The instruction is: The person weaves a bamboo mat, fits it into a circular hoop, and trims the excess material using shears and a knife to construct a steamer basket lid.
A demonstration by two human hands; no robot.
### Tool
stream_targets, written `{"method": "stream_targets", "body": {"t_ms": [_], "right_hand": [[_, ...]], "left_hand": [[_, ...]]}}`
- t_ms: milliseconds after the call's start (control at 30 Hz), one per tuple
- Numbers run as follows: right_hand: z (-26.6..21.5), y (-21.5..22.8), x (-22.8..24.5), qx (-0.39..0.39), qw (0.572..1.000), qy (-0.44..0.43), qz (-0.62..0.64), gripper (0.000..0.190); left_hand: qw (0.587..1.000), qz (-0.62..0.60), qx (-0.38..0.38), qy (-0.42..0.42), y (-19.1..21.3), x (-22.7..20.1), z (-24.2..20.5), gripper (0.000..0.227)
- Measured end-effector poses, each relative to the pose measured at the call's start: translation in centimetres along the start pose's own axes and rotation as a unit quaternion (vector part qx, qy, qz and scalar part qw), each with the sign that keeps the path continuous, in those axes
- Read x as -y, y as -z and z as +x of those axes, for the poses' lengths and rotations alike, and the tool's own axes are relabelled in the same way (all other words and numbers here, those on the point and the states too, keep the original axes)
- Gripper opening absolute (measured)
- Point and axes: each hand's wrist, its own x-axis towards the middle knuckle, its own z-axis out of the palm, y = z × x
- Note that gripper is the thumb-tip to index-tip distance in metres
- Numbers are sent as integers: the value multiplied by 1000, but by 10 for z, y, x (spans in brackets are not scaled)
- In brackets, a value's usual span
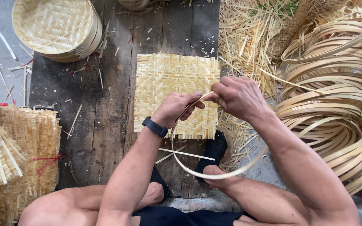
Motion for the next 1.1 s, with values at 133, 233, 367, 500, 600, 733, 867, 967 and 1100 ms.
{"method": "stream_targets", "body": {"t_ms": [133, 233, 367, 500, 600, 733, 867, 967, 1100], "right_hand": [[0, -10, 2, 70, 994, -74, -37, 64], [-4, -20, 12, 114, 989, -89, -44, 68], [6, -19, 24, 156, 976, -147, -31, 73], [10, -19, 37, 122, 976, -182, 1, 72], [19, -19, 10, 213, 938, -268, 54, 57], [-20, 7, -43, -42, 708, -583, 397, 43], [-55, -27, -39, -154, 536, -449, 698, 45], [-70, -51, -44, -156, 508, -428, 731, 43], [-74, -62, -49, -146, 535, -421, 718, 41]], "left_hand": [[1000, -20, -4, -22, 0, 6, 4, 41], [999, -19, -17, -36, -3, 17, 10, 39], [996, -63, -29, -63, -1, 25, 11, 40], [993, -89, -33, -67, 7, 33, 14, 39], [990, -102, -41, -87, 26, 39, 14, 43], [923, -311, -87, -209, 64, 37, 7, 46], [905, -352, -97, -218, 74, 32, 6, 40], [953, -221, -123, -164, 87, 15, -4, 39], [968, -200, -99, -119, 90, 0, -5, 39]]}}
